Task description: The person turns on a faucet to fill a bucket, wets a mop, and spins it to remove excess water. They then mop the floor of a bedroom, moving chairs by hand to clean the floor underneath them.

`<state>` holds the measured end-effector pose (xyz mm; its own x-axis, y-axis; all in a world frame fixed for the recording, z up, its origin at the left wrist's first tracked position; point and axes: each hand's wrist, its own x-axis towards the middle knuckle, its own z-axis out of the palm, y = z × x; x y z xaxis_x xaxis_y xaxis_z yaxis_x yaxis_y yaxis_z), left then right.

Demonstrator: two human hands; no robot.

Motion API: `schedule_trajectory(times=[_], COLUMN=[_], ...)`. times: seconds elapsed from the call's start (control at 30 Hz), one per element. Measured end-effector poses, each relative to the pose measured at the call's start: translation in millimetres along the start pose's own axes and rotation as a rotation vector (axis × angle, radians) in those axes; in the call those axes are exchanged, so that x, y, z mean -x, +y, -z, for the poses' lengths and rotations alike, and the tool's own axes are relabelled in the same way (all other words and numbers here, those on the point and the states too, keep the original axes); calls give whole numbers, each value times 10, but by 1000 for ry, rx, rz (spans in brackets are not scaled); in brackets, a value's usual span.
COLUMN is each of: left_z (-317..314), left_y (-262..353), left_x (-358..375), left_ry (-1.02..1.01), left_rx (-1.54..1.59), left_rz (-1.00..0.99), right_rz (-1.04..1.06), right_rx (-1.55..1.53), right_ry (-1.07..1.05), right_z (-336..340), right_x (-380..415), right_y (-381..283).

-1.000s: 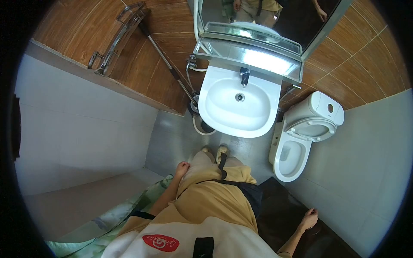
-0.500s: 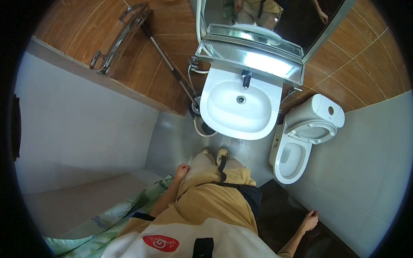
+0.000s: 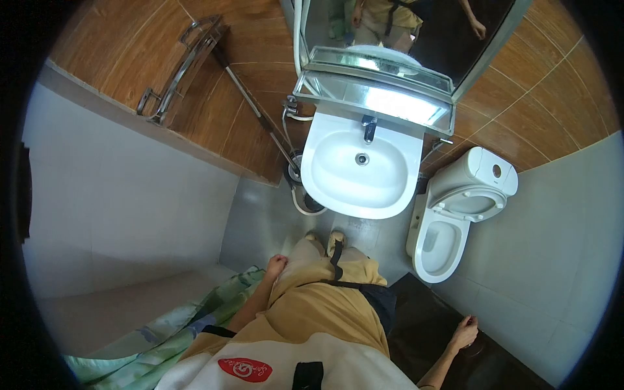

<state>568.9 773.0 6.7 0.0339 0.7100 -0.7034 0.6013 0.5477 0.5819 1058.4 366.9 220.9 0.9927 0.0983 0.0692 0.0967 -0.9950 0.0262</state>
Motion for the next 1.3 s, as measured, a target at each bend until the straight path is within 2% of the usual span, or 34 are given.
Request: schedule_trajectory(times=[0.2,0.3,0.4,0.47,0.5,0.57,0.6,0.63,0.7,0.77,0.8,0.83,0.87,0.93,1.0,1.07,1.17,1.27,1.3], left_z=[18,36,81,158,208,318,392,470,669,832,888,962,983,1036,1020,969,895,900,911], left_y=[66,83,141,247,344,422,563,907,1789,2439,2829,3227,3488,3955,4285,4468,4550,4565,4595], left_x=[8,-12,-77,-224,-394,-833,-1021,-1160,-1154,-1521,-1552,-1497,-1567,-1767,-2026,-2273,-2505,-2563,-2578], left_ry=[-11,-7,-12,-199,-204,-163,-56,50,177,208,237,266,348,335,333,469,505,466,455], left_rx=[35,-51,-28,267,259,246,52,-140,-278,-373,-456,-541,-573,-634,-676,-841,-991,-981,-987], left_rz=[-2,9,-63,78,62,-293,-414,-533,-637,-813,-828,-842,-937,-967,-977,-990,-872,-835,-841], right_rz=[27,16,18,14,16,8,-6,4,-3,103,86,156,228,155,225,57,-149,-385,-460], right_rx=[41,28,-4,-17,-13,-16,-16,-20,-18,-184,-173,-212,-250,-287,-393,-573,-589,-699,-649], right_ry=[24,34,49,63,65,34,42,1,-32,-146,-141,-6,130,92,62,-69,-176,-321,-394], right_z=[-38,-15,24,36,32,86,86,81,96,153,253,396,551,791,800,670,380,364,180], right_x=[2,13,18,32,33,52,55,51,38,44,117,232,362,676,1074,1604,2497,3369,3650], right_y=[15,-3,-14,-30,-40,-70,-66,-41,7,13,-68,-227,-410,-665,-665,-566,-224,-325,-131])
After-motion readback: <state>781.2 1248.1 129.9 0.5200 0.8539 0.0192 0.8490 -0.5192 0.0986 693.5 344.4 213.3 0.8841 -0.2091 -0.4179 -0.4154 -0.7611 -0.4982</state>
